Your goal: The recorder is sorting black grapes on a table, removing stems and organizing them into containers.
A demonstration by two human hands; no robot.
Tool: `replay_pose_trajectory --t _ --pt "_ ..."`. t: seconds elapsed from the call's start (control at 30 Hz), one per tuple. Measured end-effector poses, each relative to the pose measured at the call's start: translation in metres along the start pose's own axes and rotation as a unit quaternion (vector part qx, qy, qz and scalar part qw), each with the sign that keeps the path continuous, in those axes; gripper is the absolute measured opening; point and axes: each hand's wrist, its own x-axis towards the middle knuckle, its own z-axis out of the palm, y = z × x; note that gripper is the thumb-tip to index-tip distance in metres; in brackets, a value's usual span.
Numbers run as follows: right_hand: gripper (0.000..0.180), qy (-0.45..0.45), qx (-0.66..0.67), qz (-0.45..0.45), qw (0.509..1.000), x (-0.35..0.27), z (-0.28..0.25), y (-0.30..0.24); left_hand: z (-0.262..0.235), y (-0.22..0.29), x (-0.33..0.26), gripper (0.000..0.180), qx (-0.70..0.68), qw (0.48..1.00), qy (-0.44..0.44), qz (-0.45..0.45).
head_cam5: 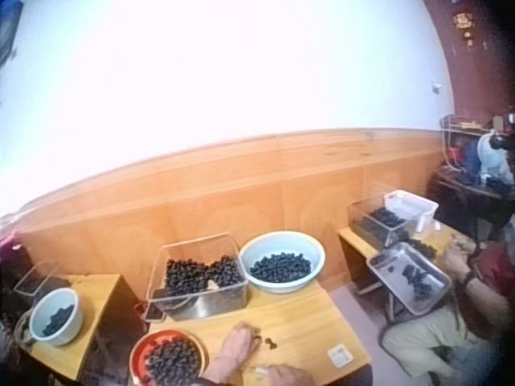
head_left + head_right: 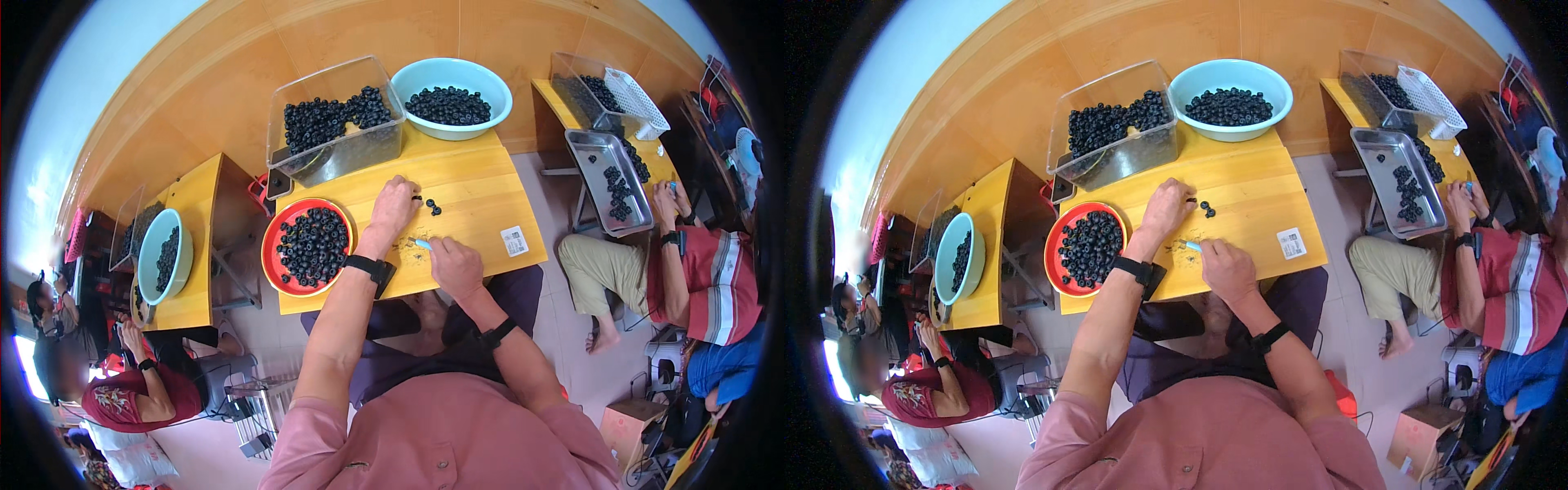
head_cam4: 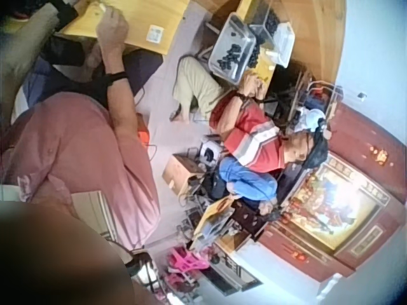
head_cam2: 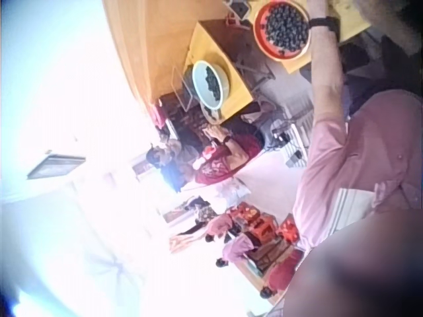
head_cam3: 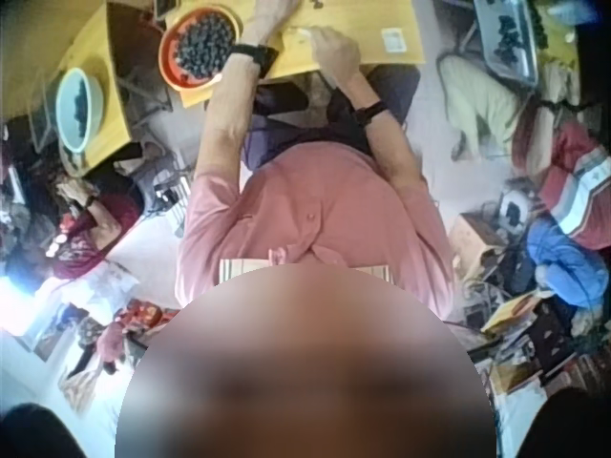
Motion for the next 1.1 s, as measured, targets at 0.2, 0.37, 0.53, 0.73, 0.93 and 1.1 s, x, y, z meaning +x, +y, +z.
replay_pose_trajectory --t 0.2,0.37,0.53,0.73,0.93,1.1 --pt "0.005 0.008 0.008 0.002 1.000 0.000 0.000 0.001 -0.004 -0.005 -0.010 0.019 -0.027 0.999 -0.001 -0.030" --pt "0.004 0.012 0.005 0.005 1.000 0.000 0.001 0.003 -0.021 -0.006 -0.050 0.021 -0.195 0.960 0.159 -0.125" --pt "0.003 0.013 -0.003 0.006 1.000 0.000 0.000 0.002 -0.007 0.002 -0.100 0.026 -0.200 0.942 0.205 -0.175" --pt "0.002 0.007 0.003 0.003 1.000 0.000 0.002 0.000 0.011 0.008 -0.125 0.018 -0.272 0.920 0.193 -0.203" --pt "0.005 -0.004 0.007 0.007 1.000 0.001 0.002 -0.001 0.023 0.018 -0.127 0.018 -0.325 0.904 0.216 -0.174" --pt "0.008 -0.012 0.002 0.022 1.000 0.000 -0.001 0.000 0.029 0.022 -0.128 0.024 -0.330 0.899 0.218 -0.188"
